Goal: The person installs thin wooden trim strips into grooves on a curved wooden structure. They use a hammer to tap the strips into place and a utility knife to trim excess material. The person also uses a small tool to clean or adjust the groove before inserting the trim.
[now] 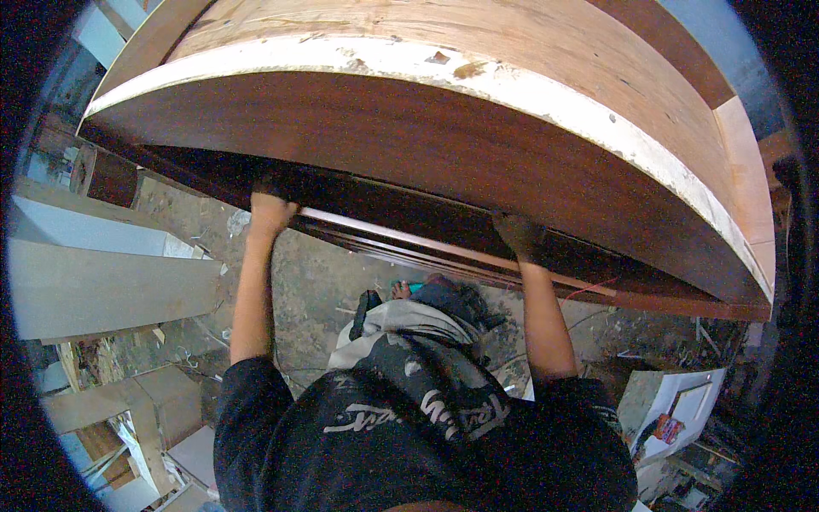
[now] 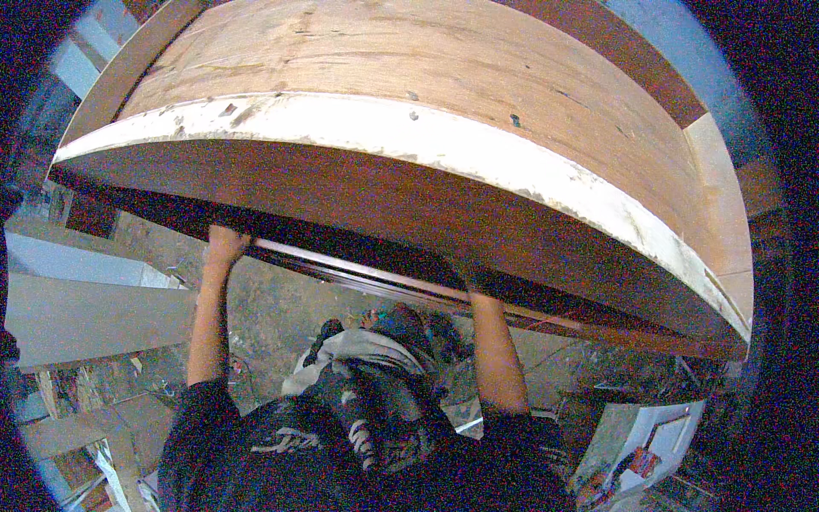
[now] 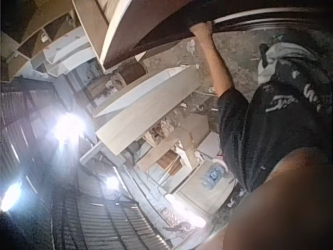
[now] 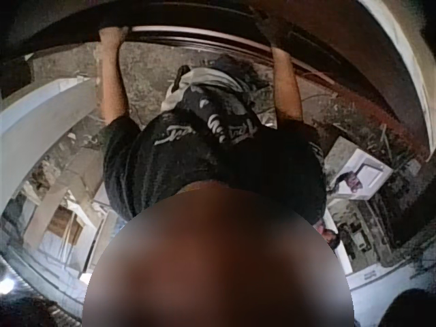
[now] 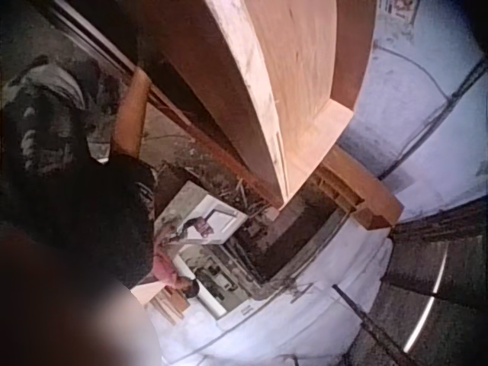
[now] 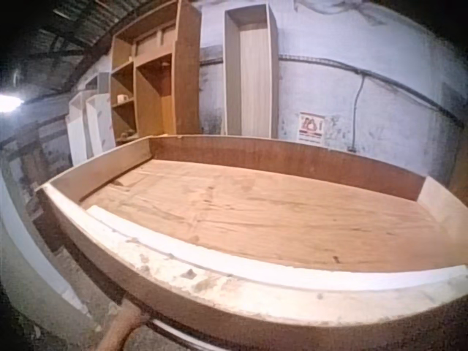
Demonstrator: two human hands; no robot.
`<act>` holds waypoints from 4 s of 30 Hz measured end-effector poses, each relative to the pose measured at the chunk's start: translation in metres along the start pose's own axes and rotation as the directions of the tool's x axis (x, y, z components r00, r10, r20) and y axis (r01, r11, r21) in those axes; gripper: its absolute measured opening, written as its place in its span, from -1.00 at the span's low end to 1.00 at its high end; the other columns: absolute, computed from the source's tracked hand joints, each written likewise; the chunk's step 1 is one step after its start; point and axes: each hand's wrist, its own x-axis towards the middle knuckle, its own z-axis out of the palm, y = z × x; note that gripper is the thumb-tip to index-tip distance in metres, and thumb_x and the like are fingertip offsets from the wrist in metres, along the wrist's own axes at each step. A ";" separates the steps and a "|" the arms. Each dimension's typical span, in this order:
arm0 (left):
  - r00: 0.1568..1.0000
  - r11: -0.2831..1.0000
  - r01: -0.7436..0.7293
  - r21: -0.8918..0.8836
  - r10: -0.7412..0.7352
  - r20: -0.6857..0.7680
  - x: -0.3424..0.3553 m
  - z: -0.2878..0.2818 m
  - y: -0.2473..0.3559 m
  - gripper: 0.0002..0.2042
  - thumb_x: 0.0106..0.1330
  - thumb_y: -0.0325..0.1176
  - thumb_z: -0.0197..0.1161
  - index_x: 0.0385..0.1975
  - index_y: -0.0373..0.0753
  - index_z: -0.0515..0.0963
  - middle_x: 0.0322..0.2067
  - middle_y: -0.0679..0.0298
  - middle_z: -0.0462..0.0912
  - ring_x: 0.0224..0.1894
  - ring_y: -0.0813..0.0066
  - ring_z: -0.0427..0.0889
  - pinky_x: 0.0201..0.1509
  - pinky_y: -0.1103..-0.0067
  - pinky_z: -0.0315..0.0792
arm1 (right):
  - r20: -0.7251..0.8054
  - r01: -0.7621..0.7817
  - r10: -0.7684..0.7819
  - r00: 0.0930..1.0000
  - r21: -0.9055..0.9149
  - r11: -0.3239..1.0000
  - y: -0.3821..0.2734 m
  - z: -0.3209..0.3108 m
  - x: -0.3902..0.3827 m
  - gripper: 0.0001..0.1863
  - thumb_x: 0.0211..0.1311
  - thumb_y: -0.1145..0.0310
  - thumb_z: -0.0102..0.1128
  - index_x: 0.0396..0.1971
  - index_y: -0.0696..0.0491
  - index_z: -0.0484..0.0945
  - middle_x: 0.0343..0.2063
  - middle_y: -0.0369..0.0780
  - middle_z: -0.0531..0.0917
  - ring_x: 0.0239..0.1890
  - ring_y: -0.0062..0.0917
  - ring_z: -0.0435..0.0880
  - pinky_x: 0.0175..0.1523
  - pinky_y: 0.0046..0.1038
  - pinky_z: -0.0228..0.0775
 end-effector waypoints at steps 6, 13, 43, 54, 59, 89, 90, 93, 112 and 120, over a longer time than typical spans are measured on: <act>0.964 0.916 -0.264 -0.302 0.243 -0.105 -0.012 0.021 0.071 -0.44 0.01 -0.19 0.28 0.09 -0.23 0.47 0.13 -0.10 0.43 0.23 -0.11 0.32 0.33 0.19 0.20 | 0.340 -0.249 0.202 0.918 0.098 0.964 -0.018 -0.032 0.018 -0.57 0.13 -0.05 0.21 -0.23 -0.01 0.70 -0.17 -0.11 0.70 -0.04 -0.10 0.61 0.09 -0.15 0.41; 0.962 0.912 -0.267 -0.312 0.231 -0.148 -0.002 0.037 0.078 -0.45 0.06 -0.19 0.24 0.10 -0.22 0.46 0.18 -0.09 0.37 0.27 -0.13 0.25 0.38 0.15 0.10 | 0.289 -0.190 0.109 0.951 0.268 0.945 -0.014 -0.023 0.016 -0.59 0.16 -0.04 0.20 -0.20 -0.02 0.69 -0.15 -0.10 0.69 -0.02 -0.11 0.61 0.11 -0.17 0.40; 0.968 0.884 -0.248 -0.396 0.208 -0.143 -0.009 0.019 0.140 -0.55 0.26 0.02 0.14 -0.03 -0.21 0.52 0.07 -0.08 0.47 0.20 -0.11 0.33 0.32 0.10 0.14 | 0.157 -0.142 0.105 0.982 0.245 0.959 -0.009 -0.021 0.008 -0.53 0.05 -0.05 0.29 -0.17 0.00 0.67 -0.11 -0.09 0.67 -0.04 -0.04 0.60 0.08 -0.08 0.42; 0.961 0.888 -0.202 -0.413 0.098 -0.259 -0.004 0.030 0.128 -0.64 0.29 -0.08 0.13 -0.13 -0.23 0.57 0.02 -0.06 0.52 0.16 -0.13 0.38 0.29 0.14 0.19 | 0.098 -0.139 0.118 0.988 0.251 0.958 -0.001 -0.007 -0.002 -0.65 0.03 -0.03 0.33 -0.33 -0.07 0.74 -0.23 -0.14 0.72 -0.12 -0.11 0.65 0.02 -0.15 0.47; 0.949 0.822 -0.244 -0.515 0.094 -0.299 0.004 0.030 0.118 -0.76 0.16 -0.29 0.18 -0.24 -0.27 0.59 -0.13 -0.08 0.58 -0.01 -0.16 0.47 0.10 0.14 0.34 | 0.039 -0.046 0.039 0.998 0.215 0.975 -0.006 -0.013 0.007 -0.65 0.05 -0.04 0.32 -0.31 -0.11 0.74 -0.22 -0.16 0.72 -0.12 -0.13 0.65 0.01 -0.16 0.47; 0.917 0.936 -0.005 -0.353 0.145 0.372 -0.011 -0.015 0.073 -0.50 0.10 -0.13 0.27 -0.02 -0.34 0.50 0.01 -0.17 0.51 0.12 -0.15 0.42 0.21 0.21 0.31 | -0.043 -0.064 0.074 0.996 0.188 0.980 -0.024 -0.036 0.019 -0.70 -0.02 -0.02 0.43 -0.40 -0.13 0.70 -0.43 -0.25 0.73 -0.35 -0.25 0.71 -0.13 -0.24 0.52; 0.949 0.927 -0.056 -0.372 0.165 0.270 -0.010 -0.005 0.079 -0.51 0.13 -0.07 0.22 -0.05 -0.33 0.53 0.01 -0.15 0.52 0.13 -0.16 0.41 0.25 0.19 0.27 | -0.008 -0.095 0.100 0.995 0.240 0.966 -0.025 -0.038 0.019 -0.70 -0.02 -0.02 0.43 -0.40 -0.13 0.70 -0.44 -0.26 0.73 -0.37 -0.26 0.71 -0.13 -0.24 0.52; 0.970 0.876 -0.240 -0.418 0.202 -0.134 -0.003 0.014 0.092 -0.51 0.10 -0.12 0.20 0.02 -0.26 0.51 0.08 -0.09 0.48 0.19 -0.13 0.36 0.32 0.18 0.20 | 0.045 -0.091 0.084 0.995 0.178 0.980 -0.024 -0.041 0.020 -0.70 -0.01 -0.02 0.42 -0.40 -0.12 0.70 -0.42 -0.24 0.73 -0.34 -0.25 0.71 -0.11 -0.22 0.51; 0.974 0.914 -0.195 -0.356 0.139 -0.178 0.003 0.027 0.096 -0.63 0.12 -0.14 0.24 -0.10 -0.17 0.57 -0.02 -0.01 0.55 0.06 -0.08 0.47 0.19 0.20 0.34 | 0.353 -0.372 0.292 0.889 0.186 0.909 -0.008 -0.035 0.017 -0.66 0.01 0.04 0.36 -0.32 -0.02 0.71 -0.19 -0.12 0.71 -0.10 -0.12 0.65 0.03 -0.14 0.46; 0.970 0.875 -0.093 -0.475 -0.029 -0.242 0.005 0.021 0.107 -0.66 0.08 -0.16 0.29 -0.20 -0.22 0.59 -0.08 -0.01 0.58 0.02 -0.06 0.50 0.18 0.20 0.35 | 0.067 -0.234 0.224 0.972 0.259 0.937 -0.013 -0.028 0.019 -0.61 0.01 0.04 0.35 -0.25 0.00 0.67 -0.22 -0.12 0.71 -0.11 -0.09 0.64 0.02 -0.13 0.46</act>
